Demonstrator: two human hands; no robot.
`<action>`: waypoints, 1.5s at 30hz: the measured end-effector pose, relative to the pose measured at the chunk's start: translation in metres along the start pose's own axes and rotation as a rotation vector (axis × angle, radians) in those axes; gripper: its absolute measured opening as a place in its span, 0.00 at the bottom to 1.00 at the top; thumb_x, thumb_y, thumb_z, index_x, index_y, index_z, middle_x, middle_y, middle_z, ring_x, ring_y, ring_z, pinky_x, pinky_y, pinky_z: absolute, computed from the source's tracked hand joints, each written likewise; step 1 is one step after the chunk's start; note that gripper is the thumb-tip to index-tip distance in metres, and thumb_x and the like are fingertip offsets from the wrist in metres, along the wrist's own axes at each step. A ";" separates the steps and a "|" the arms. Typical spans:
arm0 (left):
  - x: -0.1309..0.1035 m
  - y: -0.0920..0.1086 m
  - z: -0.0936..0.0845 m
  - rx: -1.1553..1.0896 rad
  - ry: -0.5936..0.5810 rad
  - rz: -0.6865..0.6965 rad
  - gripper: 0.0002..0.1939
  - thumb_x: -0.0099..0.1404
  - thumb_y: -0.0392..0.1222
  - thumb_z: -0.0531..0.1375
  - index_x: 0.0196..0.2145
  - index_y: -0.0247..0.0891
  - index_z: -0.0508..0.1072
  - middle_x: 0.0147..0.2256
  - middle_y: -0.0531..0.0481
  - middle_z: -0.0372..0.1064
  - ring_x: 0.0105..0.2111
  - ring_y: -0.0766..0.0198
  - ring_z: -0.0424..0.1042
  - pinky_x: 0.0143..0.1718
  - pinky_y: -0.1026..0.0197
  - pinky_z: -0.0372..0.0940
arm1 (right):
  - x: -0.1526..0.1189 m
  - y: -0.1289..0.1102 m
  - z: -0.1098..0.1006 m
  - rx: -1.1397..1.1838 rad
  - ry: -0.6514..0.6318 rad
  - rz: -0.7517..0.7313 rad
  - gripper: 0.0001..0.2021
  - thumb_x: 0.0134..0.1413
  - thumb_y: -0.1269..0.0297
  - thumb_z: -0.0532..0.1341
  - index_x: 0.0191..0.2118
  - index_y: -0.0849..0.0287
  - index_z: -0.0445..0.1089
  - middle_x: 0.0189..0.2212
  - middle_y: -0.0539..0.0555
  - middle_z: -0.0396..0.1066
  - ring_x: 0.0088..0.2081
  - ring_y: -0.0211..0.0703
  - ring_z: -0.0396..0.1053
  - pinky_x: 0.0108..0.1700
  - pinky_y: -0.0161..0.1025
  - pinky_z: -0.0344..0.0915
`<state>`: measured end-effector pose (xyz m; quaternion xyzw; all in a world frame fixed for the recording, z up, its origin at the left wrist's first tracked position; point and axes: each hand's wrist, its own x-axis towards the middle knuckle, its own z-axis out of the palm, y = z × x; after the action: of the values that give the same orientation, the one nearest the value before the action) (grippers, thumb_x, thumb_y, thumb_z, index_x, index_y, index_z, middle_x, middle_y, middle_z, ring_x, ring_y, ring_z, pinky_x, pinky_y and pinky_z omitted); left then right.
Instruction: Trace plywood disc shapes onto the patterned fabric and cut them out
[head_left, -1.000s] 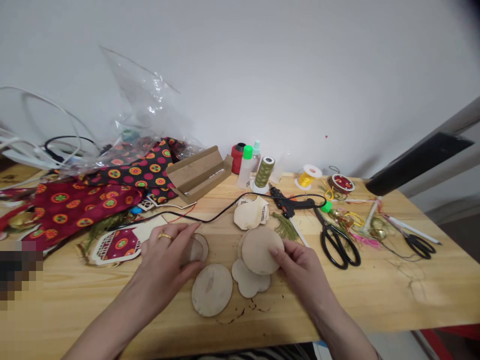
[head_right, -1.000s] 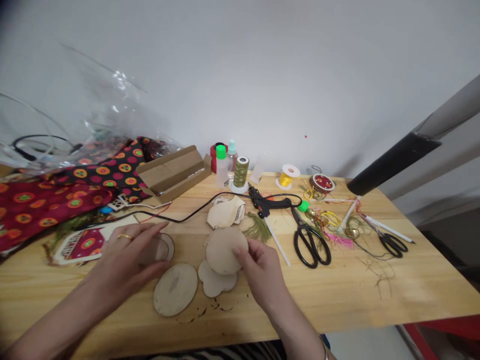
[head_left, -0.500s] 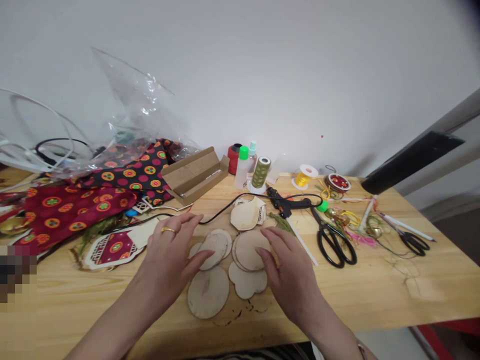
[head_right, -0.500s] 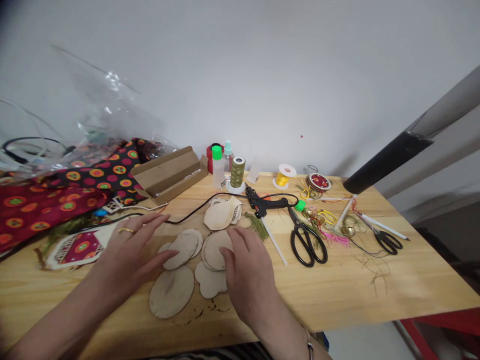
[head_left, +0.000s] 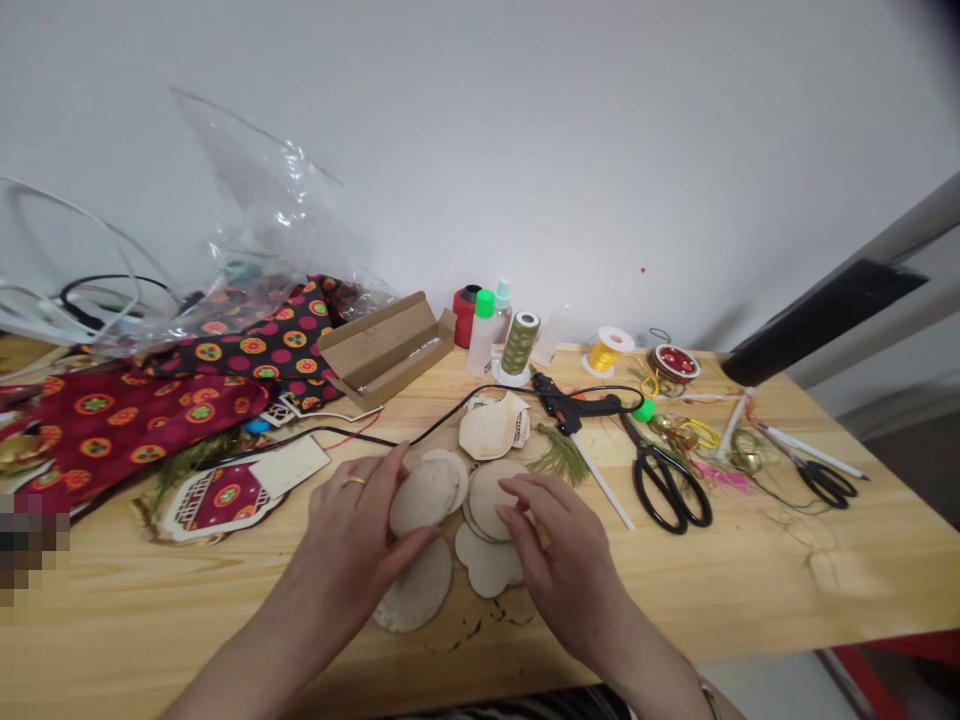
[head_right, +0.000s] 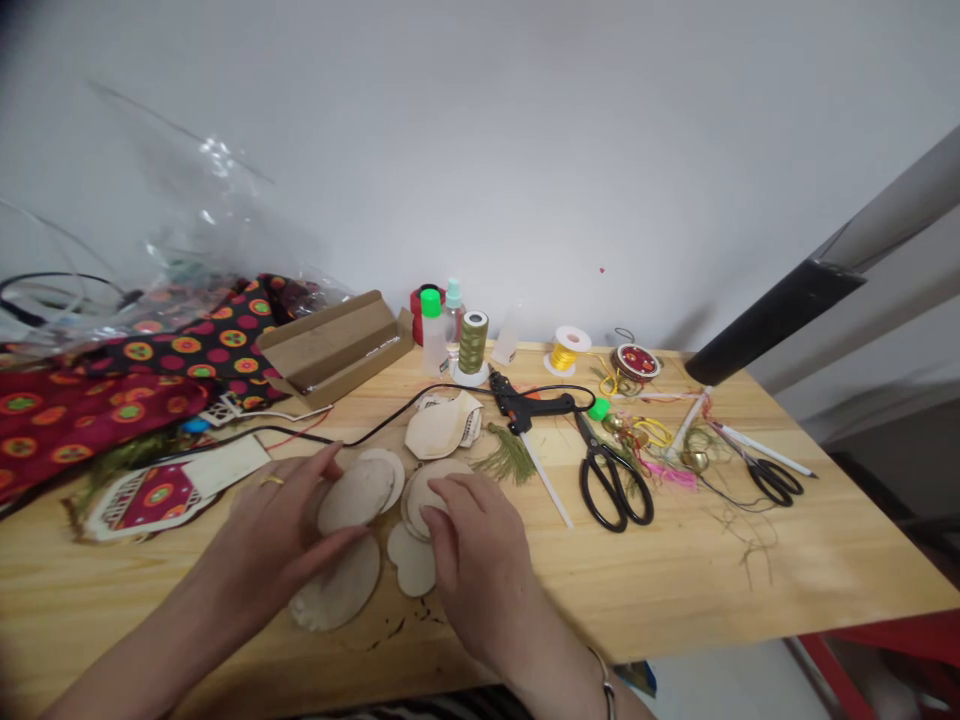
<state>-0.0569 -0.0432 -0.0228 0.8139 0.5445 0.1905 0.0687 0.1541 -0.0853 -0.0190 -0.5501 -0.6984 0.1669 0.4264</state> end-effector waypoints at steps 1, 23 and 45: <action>0.000 0.002 -0.003 -0.035 0.052 0.041 0.31 0.58 0.47 0.61 0.56 0.36 0.57 0.43 0.42 0.71 0.44 0.48 0.69 0.46 0.45 0.63 | 0.001 -0.002 0.000 0.101 -0.017 0.074 0.10 0.59 0.70 0.56 0.45 0.61 0.71 0.37 0.58 0.74 0.37 0.45 0.71 0.40 0.42 0.68; -0.003 0.030 0.011 0.217 0.462 0.684 0.13 0.62 0.27 0.57 0.45 0.18 0.68 0.42 0.27 0.72 0.46 0.46 0.72 0.44 0.49 0.72 | 0.013 -0.022 -0.002 0.892 -0.106 0.659 0.12 0.49 0.58 0.63 0.29 0.64 0.71 0.17 0.50 0.70 0.18 0.31 0.63 0.21 0.28 0.60; 0.005 0.042 -0.025 -1.547 -0.321 -0.651 0.13 0.61 0.48 0.61 0.38 0.40 0.81 0.34 0.46 0.79 0.32 0.62 0.74 0.35 0.62 0.69 | 0.006 -0.007 -0.005 0.093 0.137 0.058 0.21 0.60 0.61 0.58 0.57 0.63 0.64 0.41 0.62 0.73 0.41 0.49 0.70 0.42 0.47 0.69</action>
<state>-0.0288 -0.0575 0.0150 0.3581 0.4515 0.3618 0.7328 0.1536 -0.0836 -0.0082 -0.5598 -0.6429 0.1733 0.4933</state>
